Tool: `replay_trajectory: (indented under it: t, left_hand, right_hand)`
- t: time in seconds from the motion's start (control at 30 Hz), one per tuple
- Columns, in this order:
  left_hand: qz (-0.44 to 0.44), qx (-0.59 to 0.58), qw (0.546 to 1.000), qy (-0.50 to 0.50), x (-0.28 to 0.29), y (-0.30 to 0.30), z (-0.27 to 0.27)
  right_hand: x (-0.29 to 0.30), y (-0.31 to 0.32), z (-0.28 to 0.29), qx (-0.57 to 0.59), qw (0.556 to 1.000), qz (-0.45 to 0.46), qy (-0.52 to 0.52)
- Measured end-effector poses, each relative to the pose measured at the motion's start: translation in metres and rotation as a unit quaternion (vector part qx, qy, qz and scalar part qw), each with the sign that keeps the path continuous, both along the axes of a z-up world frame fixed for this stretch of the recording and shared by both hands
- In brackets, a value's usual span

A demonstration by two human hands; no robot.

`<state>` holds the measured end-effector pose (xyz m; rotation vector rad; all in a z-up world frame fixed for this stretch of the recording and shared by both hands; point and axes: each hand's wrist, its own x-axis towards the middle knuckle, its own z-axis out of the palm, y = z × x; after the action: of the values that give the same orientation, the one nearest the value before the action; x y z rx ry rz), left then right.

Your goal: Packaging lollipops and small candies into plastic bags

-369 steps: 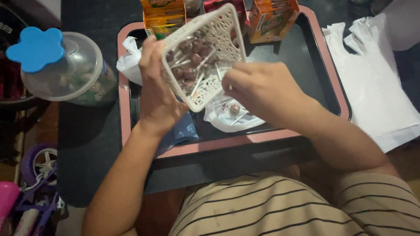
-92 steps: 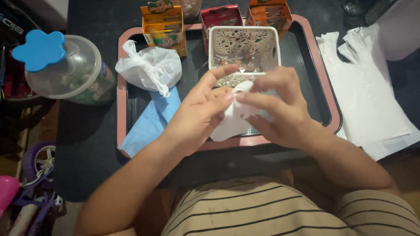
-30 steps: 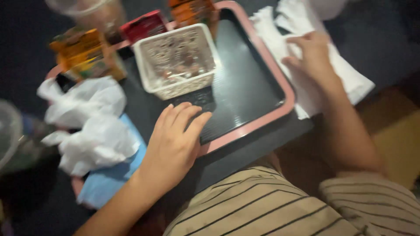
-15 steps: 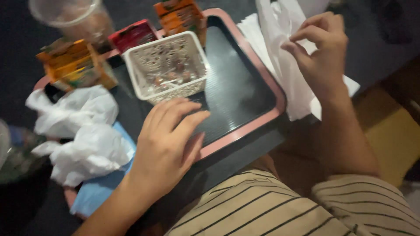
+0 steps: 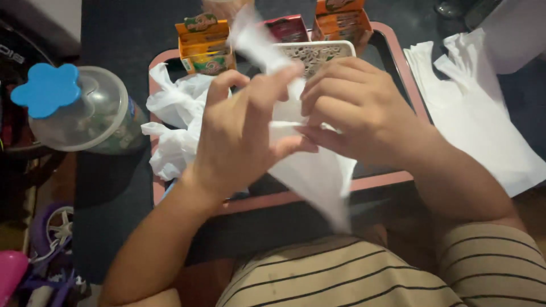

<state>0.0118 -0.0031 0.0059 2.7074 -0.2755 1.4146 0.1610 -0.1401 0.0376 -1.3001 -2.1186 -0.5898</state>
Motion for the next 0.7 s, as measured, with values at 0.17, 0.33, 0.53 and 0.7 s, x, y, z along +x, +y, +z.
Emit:
replay_trajectory:
  t: [0.17, 0.33, 0.53, 0.7]
  left_hand:
    - [-0.083, -0.123, 0.972, 0.185, 0.011, 0.01, -0.004]
    - [-0.184, -0.35, 0.908, 0.137, 0.011, 0.015, -0.001]
    - [-0.272, -0.693, 0.664, 0.073, 0.018, 0.037, -0.03]
    - [-0.342, -0.708, 0.558, 0.266, 0.006, 0.027, -0.005]
  right_hand:
    - [0.012, 0.002, -0.006, -0.083, 0.984, 0.056, 0.147]
    - [0.049, -0.005, -0.011, -0.27, 0.938, 0.001, 0.218]
    - [0.064, -0.011, -0.002, -0.206, 0.933, 0.102, 0.278]
    - [0.049, -0.013, -0.014, -0.079, 0.779, 0.16, 0.601]
